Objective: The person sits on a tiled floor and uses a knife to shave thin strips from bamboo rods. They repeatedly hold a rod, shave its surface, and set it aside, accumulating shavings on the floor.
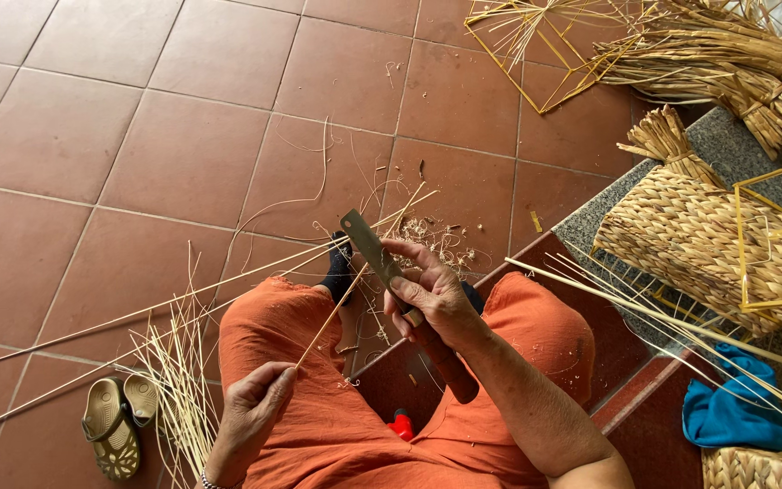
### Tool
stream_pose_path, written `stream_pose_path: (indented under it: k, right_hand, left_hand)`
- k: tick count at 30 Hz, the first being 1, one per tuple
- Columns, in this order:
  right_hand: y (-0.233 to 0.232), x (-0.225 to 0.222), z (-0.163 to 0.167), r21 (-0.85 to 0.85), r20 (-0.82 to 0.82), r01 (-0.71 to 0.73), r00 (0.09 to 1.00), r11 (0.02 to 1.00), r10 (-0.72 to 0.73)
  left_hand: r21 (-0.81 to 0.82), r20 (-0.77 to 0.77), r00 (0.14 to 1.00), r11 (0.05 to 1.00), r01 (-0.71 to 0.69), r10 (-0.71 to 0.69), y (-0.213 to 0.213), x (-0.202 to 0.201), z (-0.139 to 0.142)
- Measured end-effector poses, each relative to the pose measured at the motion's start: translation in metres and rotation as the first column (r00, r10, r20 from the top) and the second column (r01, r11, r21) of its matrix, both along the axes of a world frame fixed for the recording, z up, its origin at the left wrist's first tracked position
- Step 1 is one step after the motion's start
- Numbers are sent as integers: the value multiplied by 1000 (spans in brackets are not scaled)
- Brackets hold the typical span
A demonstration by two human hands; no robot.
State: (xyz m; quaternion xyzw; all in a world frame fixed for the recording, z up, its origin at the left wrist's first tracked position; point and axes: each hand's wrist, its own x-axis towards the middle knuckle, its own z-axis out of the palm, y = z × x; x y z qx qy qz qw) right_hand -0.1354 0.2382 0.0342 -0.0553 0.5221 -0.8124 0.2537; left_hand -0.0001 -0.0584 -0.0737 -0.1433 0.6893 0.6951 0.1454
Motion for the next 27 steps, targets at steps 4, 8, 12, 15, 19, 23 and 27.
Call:
stream_pose_path:
  k: [4,8,12,15,19,23,27]
  right_hand:
    - [4,1,-1,114,-52,55,997,992,-49]
    - [23,-10,3,195,-195,307,943,932,-270]
    - [59,-24,13,37,-314,577,782,816,-539]
    - [75,-27,15,-31,-193,591,788,806,-585]
    - [64,-31,5,-47,-53,299,952,953,-301]
    - [49,-26,0,-83,-13,131,991,988,-132]
    - [44,-23,5,-134,26,119,993,984,-117]
  left_hand:
    - [19,-29,1000,1000,7,-7,-1,-1,-4]
    - [-5,-74,997,1000,-11,11,-6,-1,-11]
    - [-11,-66,997,1000,-29,28,-12,-1,-15]
    - [-74,-98,995,997,4,-11,-12,-6,-16]
    - [-228,-135,986,971,66,-99,-19,-22,-15]
    - [-198,-110,985,974,113,-136,-32,-35,-11]
    - [-219,-149,960,955,201,-237,-45,-47,-2]
